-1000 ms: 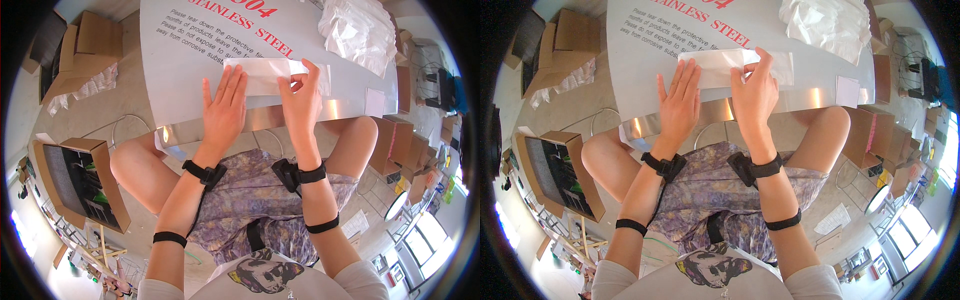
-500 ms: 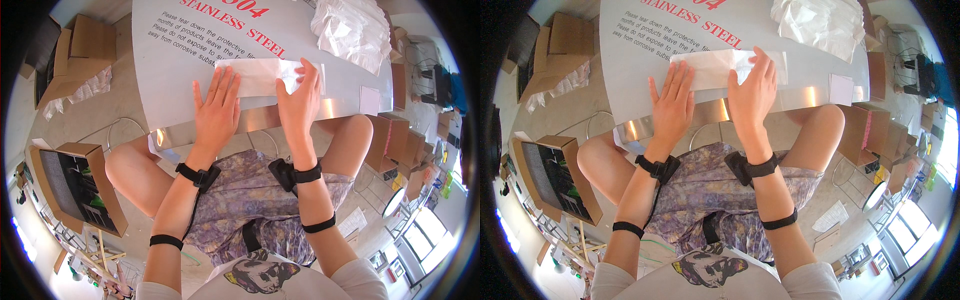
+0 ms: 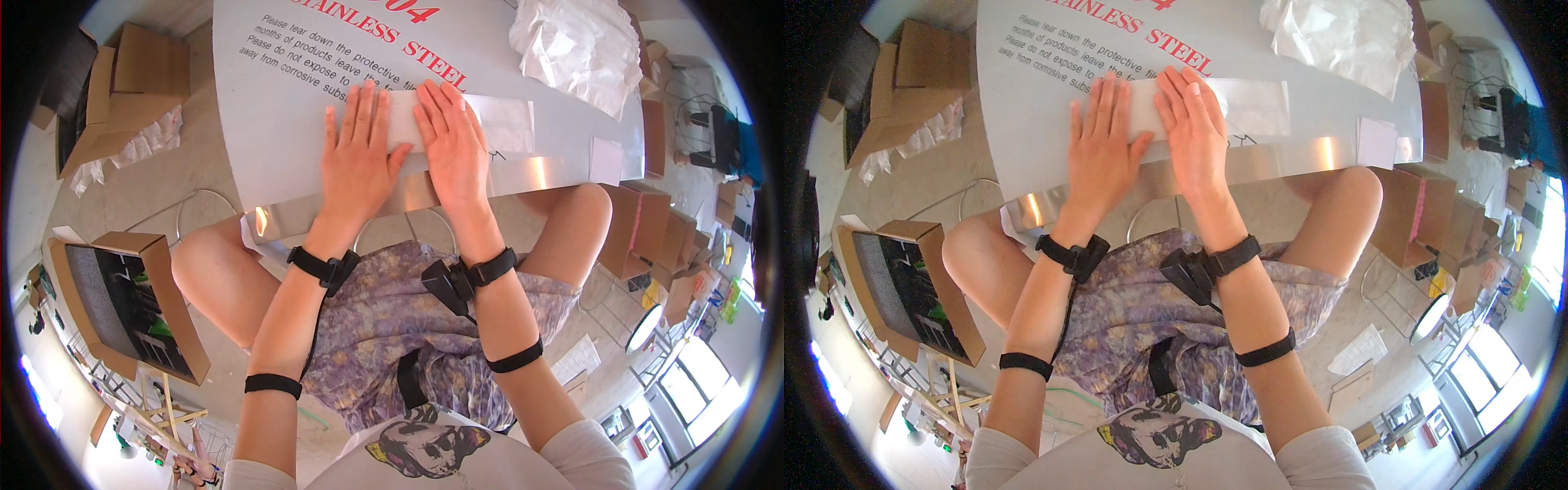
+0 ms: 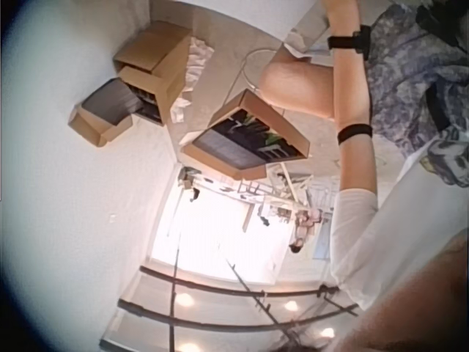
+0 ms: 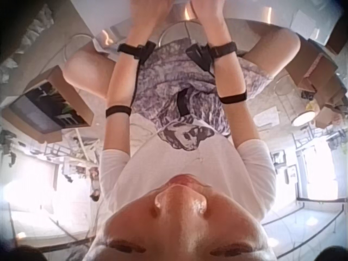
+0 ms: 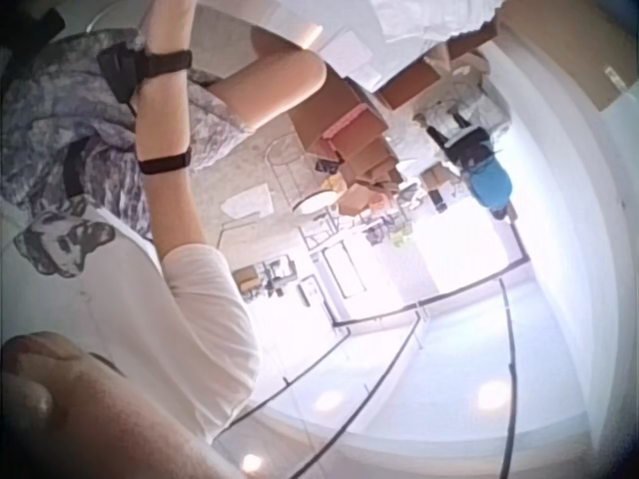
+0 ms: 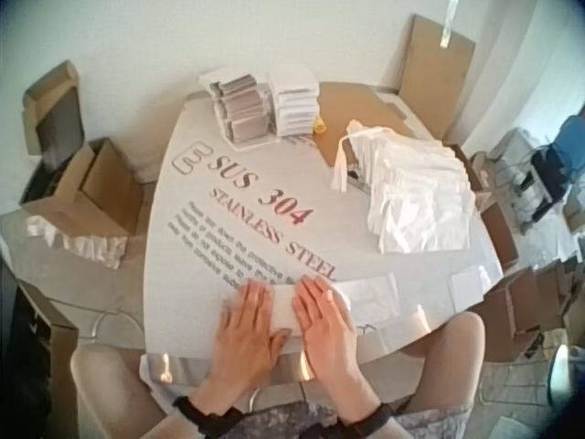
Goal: The recorder folds and packs white plastic protective film pieces.
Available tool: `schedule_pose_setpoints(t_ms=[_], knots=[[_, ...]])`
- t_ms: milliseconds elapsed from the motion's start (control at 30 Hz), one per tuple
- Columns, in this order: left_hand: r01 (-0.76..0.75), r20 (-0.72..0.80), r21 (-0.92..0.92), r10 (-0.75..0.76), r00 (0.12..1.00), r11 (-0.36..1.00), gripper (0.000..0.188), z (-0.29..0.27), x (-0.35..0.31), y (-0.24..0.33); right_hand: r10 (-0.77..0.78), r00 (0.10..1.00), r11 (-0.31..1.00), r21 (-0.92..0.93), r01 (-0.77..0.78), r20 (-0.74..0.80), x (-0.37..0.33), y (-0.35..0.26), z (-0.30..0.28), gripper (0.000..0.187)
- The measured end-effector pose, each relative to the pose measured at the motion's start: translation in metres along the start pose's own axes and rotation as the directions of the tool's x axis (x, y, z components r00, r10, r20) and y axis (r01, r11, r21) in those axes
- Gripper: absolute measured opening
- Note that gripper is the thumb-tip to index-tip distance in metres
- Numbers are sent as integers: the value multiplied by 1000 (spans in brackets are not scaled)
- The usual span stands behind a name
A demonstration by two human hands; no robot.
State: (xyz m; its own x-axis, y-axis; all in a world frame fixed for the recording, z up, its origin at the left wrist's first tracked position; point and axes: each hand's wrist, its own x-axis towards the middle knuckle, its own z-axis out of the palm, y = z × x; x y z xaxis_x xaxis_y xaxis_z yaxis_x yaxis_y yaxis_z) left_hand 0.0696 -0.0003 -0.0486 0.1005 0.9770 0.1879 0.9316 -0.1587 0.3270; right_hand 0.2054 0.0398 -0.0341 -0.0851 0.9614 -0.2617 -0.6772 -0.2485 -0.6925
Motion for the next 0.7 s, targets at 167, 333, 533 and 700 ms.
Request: schedule_pose_setpoints(t_ms=[167, 333, 533, 700], knots=[[85, -26, -9, -86, 996, 996, 81, 3, -5, -4, 85, 995, 979, 188, -72, -58, 2, -2, -5, 47], [122, -77, -22, -123, 989, 992, 84, -9, -10, -8, -242, 935, 864, -495, 85, -261, 3, -51, -46, 38], [-81, 71, 41, 77, 994, 996, 78, -15, -14, 14, -434, 883, -70, -970, -233, -181, 6, -90, -92, 48], [-80, 93, -18, 81, 992, 997, 75, -6, -17, 18, -282, 911, 24, -951, -308, -302, 17, -98, -97, 34]])
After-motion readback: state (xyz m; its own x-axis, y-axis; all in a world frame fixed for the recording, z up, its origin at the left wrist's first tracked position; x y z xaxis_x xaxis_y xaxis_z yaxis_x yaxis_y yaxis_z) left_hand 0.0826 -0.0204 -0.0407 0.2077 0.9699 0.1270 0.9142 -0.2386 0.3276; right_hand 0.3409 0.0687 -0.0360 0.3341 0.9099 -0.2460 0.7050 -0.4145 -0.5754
